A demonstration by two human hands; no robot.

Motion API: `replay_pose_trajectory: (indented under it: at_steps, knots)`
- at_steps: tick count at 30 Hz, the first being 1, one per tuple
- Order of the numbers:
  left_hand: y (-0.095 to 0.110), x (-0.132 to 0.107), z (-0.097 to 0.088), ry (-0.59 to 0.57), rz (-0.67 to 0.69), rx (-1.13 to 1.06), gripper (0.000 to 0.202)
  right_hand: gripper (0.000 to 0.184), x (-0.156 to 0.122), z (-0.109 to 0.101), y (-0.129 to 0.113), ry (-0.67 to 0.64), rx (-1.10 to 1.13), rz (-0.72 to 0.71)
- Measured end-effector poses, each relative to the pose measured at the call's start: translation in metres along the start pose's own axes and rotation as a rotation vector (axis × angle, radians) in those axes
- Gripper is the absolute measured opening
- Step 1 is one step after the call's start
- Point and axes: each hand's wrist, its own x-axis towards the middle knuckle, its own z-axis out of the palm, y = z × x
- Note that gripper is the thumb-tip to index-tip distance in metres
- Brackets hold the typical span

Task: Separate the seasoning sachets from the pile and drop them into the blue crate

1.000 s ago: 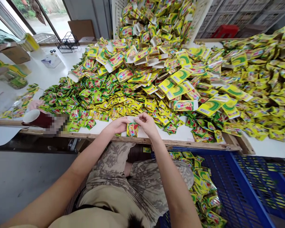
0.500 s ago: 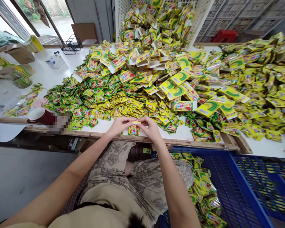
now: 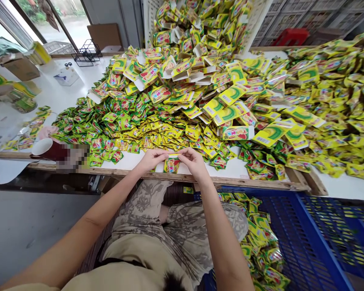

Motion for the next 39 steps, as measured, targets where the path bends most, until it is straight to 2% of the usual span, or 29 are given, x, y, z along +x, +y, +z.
replay_pose_trajectory:
  at_steps: [2, 5, 10, 14, 24, 26, 28, 30, 31, 33, 34, 35, 36, 37, 38, 39]
  knots:
    - [-0.001, -0.004, -0.004, -0.030, 0.048, 0.049, 0.024, 0.027, -0.003, -0.002, 0.003, -0.025, -0.026, -0.028]
    - [-0.005, -0.009, -0.004, -0.015, 0.099, 0.093, 0.024, 0.027, -0.007, 0.000, 0.009, -0.019, -0.050, -0.075]
    - [-0.013, -0.011, 0.005, 0.058, 0.052, 0.023, 0.029, 0.033, -0.008, 0.006, 0.016, 0.010, -0.038, -0.098]
    - [-0.016, -0.009, 0.007, 0.100, 0.043, -0.006, 0.026, 0.029, -0.007, 0.007, 0.016, 0.013, -0.054, -0.144]
    - [-0.013, -0.009, 0.009, 0.105, 0.074, 0.004, 0.019, 0.026, -0.006, 0.019, 0.021, 0.077, -0.146, -0.204]
    - [-0.011, -0.014, 0.003, 0.119, 0.082, 0.030, 0.030, 0.024, -0.017, 0.009, 0.010, 0.174, -0.166, -0.233]
    - [-0.010, -0.023, -0.012, 0.235, 0.084, 0.098, 0.040, 0.022, -0.042, -0.017, -0.010, 0.378, -0.230, -0.263]
    - [-0.009, -0.034, -0.032, 0.413, 0.046, 0.250, 0.030, 0.020, -0.079, -0.053, -0.035, 0.580, -0.408, -0.225]
    - [-0.010, -0.039, -0.042, 0.457, -0.006, 0.359, 0.022, 0.018, -0.099, -0.072, -0.048, 0.626, -0.564, -0.162]
    - [-0.011, -0.046, -0.054, 0.463, -0.166, 0.589, 0.018, 0.018, -0.132, -0.100, -0.068, 0.764, -0.897, -0.112]
    - [-0.012, -0.047, -0.056, 0.435, -0.236, 0.690, 0.021, 0.019, -0.141, -0.107, -0.074, 0.861, -0.967, -0.129]
    - [-0.012, -0.047, -0.054, 0.398, -0.289, 0.778, 0.026, 0.021, -0.146, -0.107, -0.075, 0.900, -0.992, -0.138]
    - [-0.013, -0.045, -0.050, 0.361, -0.322, 0.850, 0.031, 0.022, -0.144, -0.103, -0.073, 0.896, -0.970, -0.141]
    - [-0.013, -0.042, -0.044, 0.326, -0.336, 0.907, 0.036, 0.022, -0.137, -0.093, -0.068, 0.840, -0.915, -0.131]
    - [-0.013, -0.038, -0.037, 0.298, -0.340, 0.948, 0.039, 0.021, -0.126, -0.080, -0.059, 0.742, -0.846, -0.115]
    - [-0.013, -0.035, -0.030, 0.279, -0.342, 0.971, 0.041, 0.020, -0.111, -0.065, -0.049, 0.590, -0.773, -0.090]
